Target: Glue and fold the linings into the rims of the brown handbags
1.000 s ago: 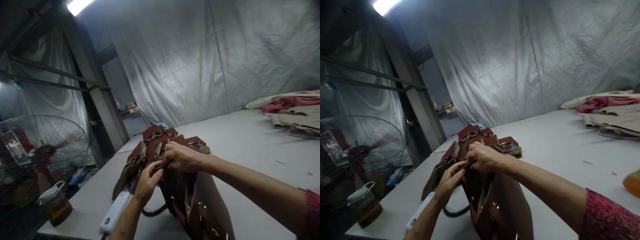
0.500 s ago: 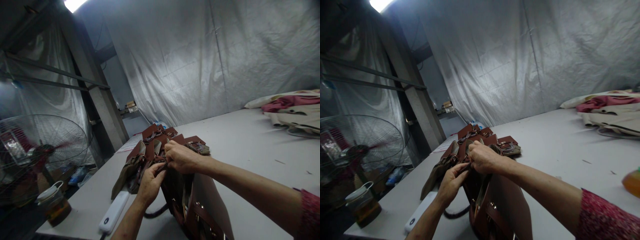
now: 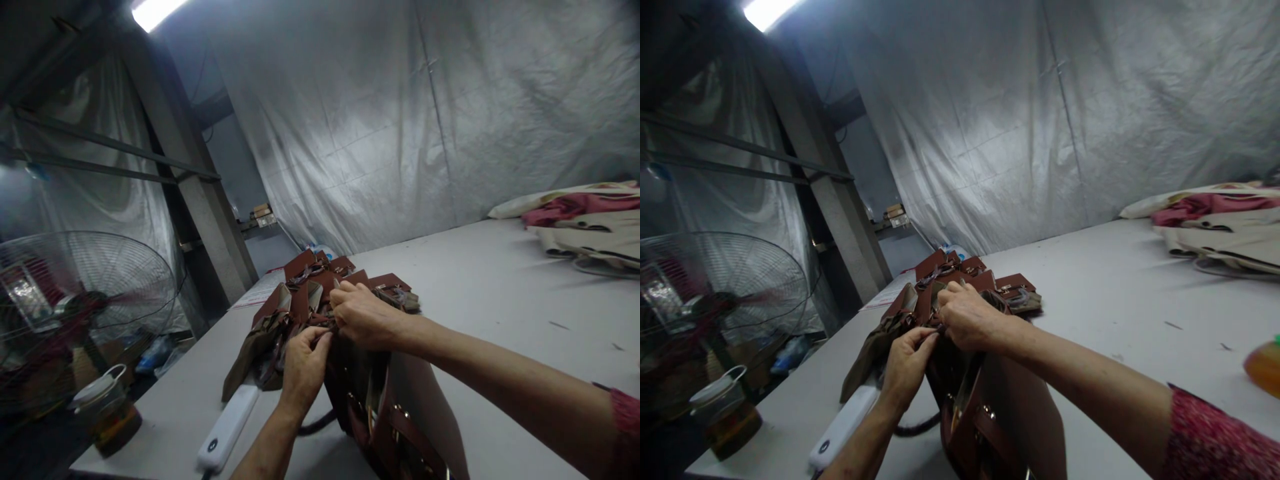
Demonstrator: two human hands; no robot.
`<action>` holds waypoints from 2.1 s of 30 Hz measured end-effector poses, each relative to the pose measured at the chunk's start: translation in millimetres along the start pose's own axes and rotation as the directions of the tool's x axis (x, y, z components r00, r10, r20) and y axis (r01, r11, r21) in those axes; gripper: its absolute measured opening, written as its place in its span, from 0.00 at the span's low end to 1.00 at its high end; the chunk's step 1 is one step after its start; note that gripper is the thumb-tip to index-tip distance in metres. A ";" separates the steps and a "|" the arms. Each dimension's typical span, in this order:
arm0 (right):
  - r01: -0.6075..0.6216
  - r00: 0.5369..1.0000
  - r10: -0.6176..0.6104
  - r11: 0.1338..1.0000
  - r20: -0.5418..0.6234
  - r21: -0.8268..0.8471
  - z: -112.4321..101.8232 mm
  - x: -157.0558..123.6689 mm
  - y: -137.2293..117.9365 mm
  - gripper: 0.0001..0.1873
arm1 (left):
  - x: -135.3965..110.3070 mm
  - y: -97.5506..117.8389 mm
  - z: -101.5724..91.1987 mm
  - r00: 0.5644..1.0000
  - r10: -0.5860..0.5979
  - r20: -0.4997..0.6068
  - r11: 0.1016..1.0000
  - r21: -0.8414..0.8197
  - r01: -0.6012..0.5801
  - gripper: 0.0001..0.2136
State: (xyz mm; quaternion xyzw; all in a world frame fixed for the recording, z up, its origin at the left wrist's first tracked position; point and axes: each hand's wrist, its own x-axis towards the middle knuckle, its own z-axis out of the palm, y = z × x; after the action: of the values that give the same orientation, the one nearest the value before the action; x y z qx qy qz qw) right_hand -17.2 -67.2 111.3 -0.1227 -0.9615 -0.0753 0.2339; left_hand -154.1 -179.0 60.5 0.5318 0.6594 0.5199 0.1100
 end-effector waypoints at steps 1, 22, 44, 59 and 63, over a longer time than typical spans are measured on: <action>-0.018 0.999 0.018 1.000 0.026 0.012 -2.8 -2.5 4.9 0.05 | -0.8 1.0 -0.1 1.000 0.016 -0.018 0.999 0.031 -0.015 0.12; -0.170 0.981 0.174 0.984 0.081 -0.049 -8.8 -12.5 43.7 0.06 | -7.7 2.5 3.3 0.998 0.054 0.022 0.993 0.100 -0.056 0.11; -0.231 0.973 0.228 0.971 0.046 0.057 -13.6 -31.3 72.5 0.05 | 58.2 31.9 7.2 0.894 0.189 0.407 0.815 0.442 -0.374 0.10; -0.386 0.921 0.382 0.922 0.078 0.034 -6.9 -24.7 77.0 0.11 | 51.4 39.7 8.3 0.904 0.163 0.395 0.815 0.462 -0.349 0.09; -0.410 0.910 0.409 0.912 0.064 0.010 -5.7 -23.6 74.5 0.11 | 52.1 39.7 6.6 0.904 0.150 0.400 0.813 0.471 -0.343 0.09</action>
State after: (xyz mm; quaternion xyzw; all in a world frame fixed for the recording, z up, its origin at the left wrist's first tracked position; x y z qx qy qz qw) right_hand 25.8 -1.7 111.7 -0.3211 -0.9219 -0.0096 0.2165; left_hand -147.6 -137.0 110.8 0.7059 0.6713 0.2258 0.0029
